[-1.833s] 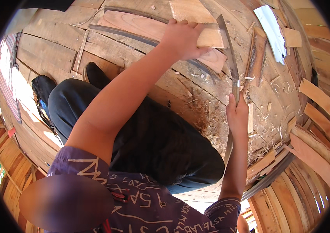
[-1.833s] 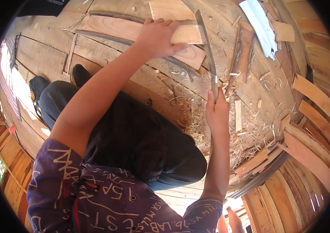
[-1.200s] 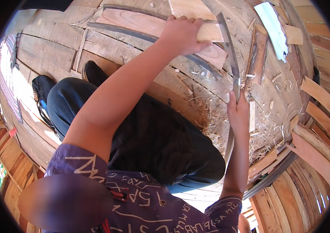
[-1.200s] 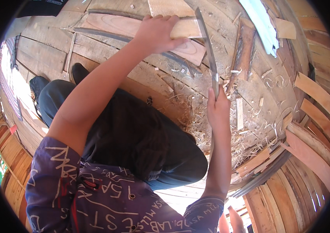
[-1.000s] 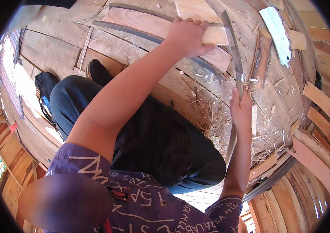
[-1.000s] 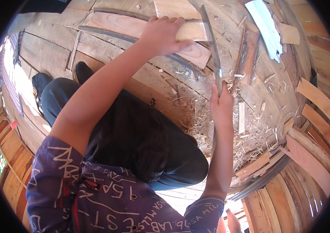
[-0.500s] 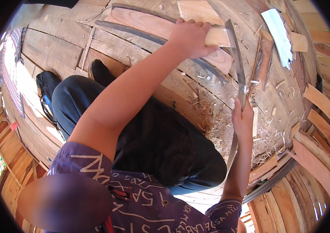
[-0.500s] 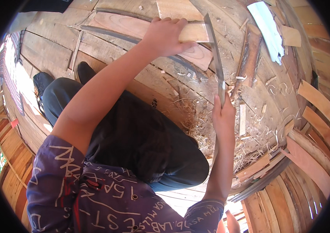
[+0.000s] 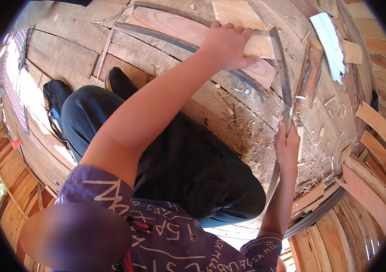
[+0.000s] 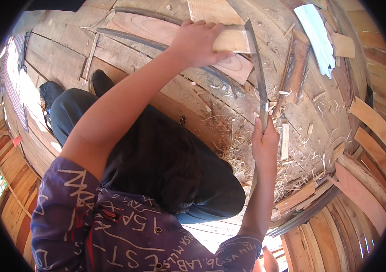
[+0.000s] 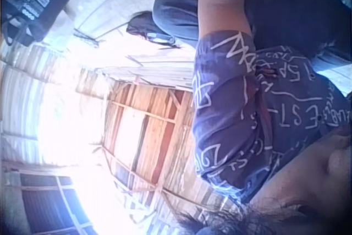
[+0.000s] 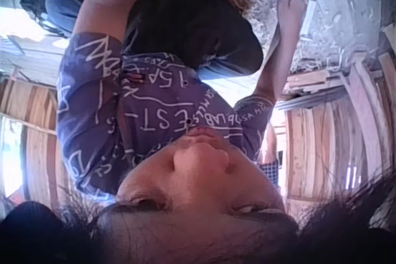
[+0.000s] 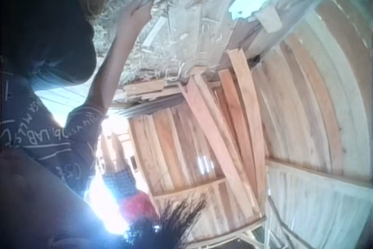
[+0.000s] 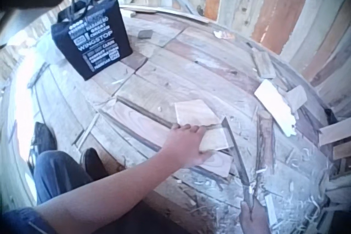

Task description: The person uses a shaving tool to shave thin layers off a small block of wood while sitting on a floor covered in wood shavings.

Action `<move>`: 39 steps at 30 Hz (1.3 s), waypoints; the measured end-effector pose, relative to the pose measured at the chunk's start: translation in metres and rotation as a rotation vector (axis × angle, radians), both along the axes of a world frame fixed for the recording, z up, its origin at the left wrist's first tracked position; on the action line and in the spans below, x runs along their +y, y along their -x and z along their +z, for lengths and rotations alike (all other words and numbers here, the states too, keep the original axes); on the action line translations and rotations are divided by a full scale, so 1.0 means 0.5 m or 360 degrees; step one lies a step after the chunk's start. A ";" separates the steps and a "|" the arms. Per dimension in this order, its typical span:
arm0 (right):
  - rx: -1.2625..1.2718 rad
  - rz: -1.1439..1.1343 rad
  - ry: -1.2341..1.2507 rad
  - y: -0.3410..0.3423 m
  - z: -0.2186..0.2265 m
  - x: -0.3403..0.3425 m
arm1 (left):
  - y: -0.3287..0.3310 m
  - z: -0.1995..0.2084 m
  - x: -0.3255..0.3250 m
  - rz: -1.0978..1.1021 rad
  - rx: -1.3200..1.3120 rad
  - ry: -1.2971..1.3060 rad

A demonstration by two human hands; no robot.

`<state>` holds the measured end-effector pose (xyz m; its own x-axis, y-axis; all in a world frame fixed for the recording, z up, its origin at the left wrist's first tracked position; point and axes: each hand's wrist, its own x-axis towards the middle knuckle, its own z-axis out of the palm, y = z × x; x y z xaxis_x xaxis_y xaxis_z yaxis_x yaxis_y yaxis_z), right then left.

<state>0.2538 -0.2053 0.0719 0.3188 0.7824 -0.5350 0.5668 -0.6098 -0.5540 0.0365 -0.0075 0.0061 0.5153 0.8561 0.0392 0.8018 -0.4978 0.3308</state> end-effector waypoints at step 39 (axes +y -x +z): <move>-0.0099 0.0030 -0.0086 0.017 -0.011 -0.003 | -0.009 0.000 0.006 0.0025 -0.0003 0.0016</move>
